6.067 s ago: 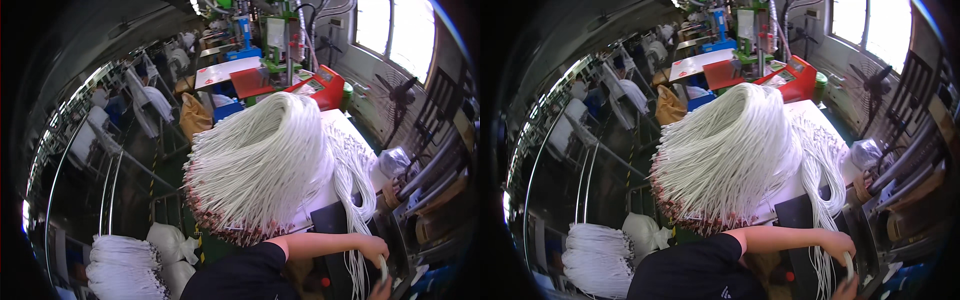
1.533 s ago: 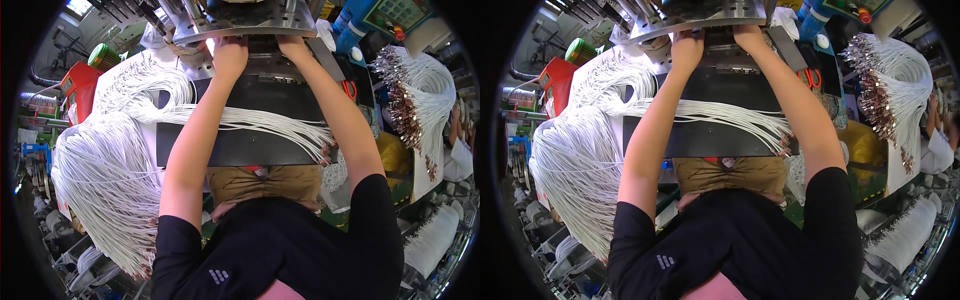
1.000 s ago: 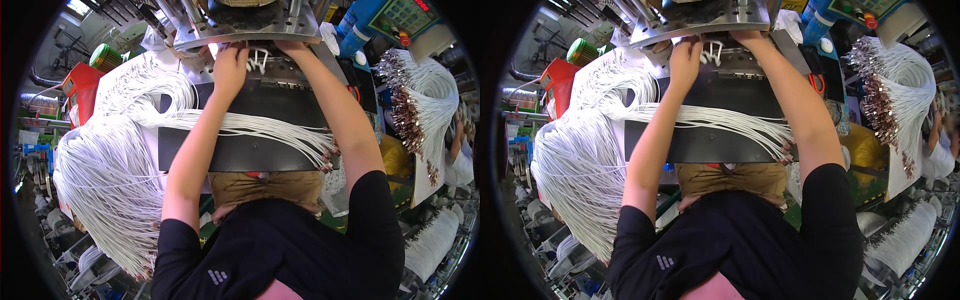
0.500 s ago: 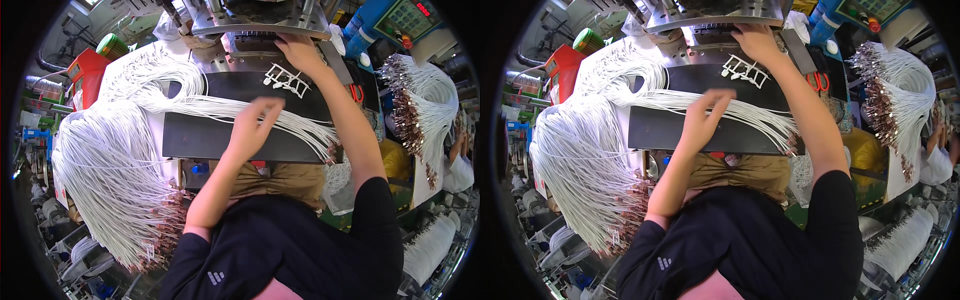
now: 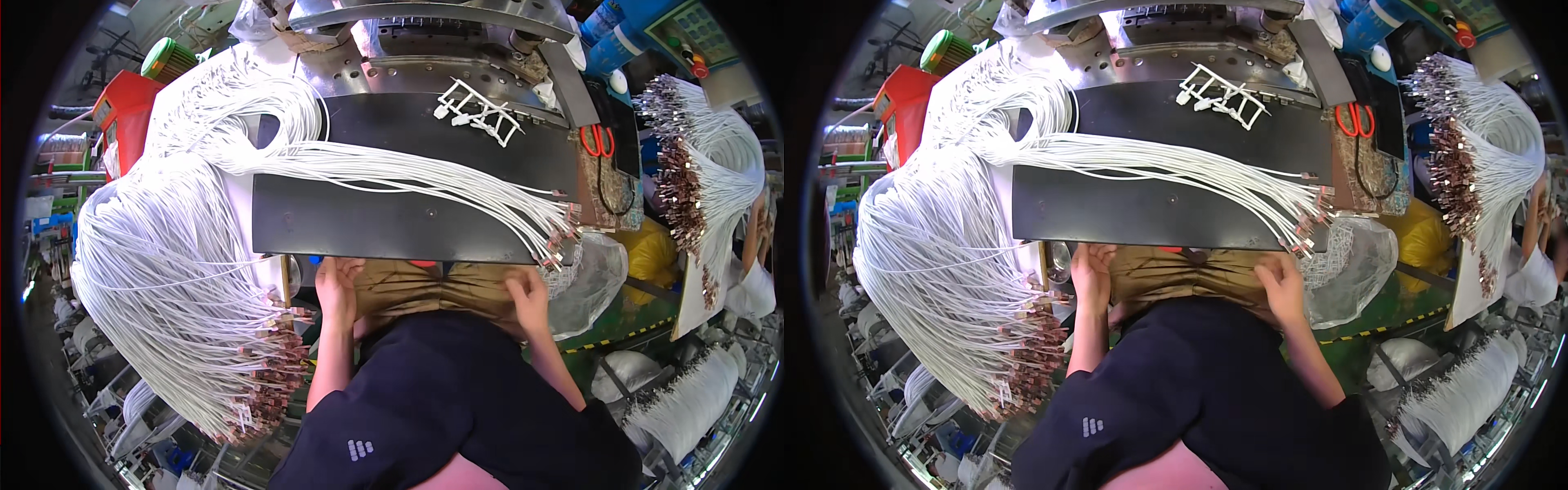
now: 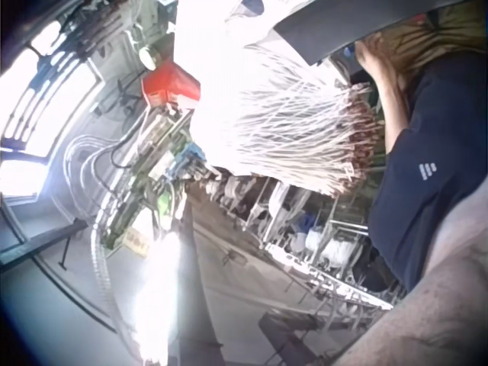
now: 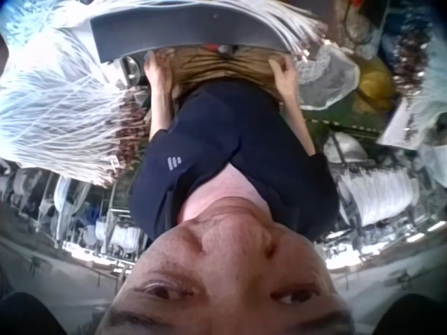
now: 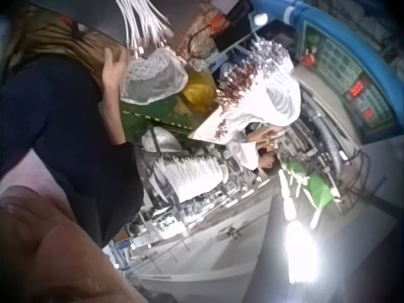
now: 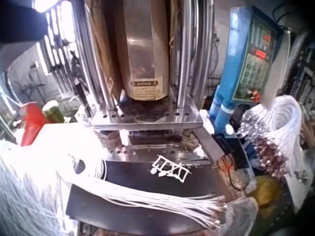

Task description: Sort and insert multiple white wires into an industrial assembly machine.

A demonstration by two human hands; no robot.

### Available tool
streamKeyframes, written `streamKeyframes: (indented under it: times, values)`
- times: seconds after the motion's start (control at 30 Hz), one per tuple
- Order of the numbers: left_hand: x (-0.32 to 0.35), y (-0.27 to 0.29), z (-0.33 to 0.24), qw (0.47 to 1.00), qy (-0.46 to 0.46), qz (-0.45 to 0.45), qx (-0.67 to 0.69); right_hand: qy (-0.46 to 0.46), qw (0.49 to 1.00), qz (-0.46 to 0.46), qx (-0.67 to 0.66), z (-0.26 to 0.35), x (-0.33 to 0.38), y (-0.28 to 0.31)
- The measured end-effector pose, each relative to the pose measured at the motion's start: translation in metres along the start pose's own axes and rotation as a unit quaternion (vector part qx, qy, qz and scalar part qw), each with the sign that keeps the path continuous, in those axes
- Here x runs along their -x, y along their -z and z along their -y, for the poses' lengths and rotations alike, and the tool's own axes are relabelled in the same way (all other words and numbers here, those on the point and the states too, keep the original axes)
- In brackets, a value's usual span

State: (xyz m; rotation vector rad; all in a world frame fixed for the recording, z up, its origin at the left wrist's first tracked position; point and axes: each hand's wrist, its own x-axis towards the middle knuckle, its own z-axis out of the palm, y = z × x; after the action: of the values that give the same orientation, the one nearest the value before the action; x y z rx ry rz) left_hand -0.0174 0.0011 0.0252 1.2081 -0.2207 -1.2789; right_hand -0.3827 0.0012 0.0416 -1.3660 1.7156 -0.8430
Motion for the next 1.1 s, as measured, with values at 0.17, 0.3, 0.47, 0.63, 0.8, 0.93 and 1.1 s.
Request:
streamKeyframes:
  times: [0.17,0.3,0.47,0.63,0.8,0.93,1.1]
  values:
    - [-0.009,0.002,0.002,0.998,-0.031,-0.004,-0.045,-0.160,0.973,-0.003,-0.168,0.004,-0.031,-0.013]
    - [-0.004,0.008,0.007,0.998,-0.035,-0.030,-0.052,-0.161,0.971,-0.012,-0.177,0.005,-0.028,-0.009]
    - [-0.008,0.005,0.011,0.997,-0.029,-0.065,-0.041,-0.162,0.971,0.011,-0.175,-0.010,-0.027,-0.004]
    - [-0.007,0.006,0.010,0.997,-0.029,-0.061,-0.043,-0.169,0.971,0.020,-0.171,-0.011,-0.030,-0.002]
    - [-0.007,0.002,0.007,0.997,-0.030,-0.064,-0.033,-0.166,0.973,0.031,-0.156,0.000,-0.028,-0.005]
    - [-0.003,0.001,0.014,0.997,-0.019,-0.034,-0.062,-0.139,0.975,0.064,-0.160,-0.009,-0.022,-0.016]
    - [0.034,-0.054,0.012,0.930,0.111,0.224,-0.268,-0.079,0.864,0.447,-0.220,0.115,-0.031,-0.009]
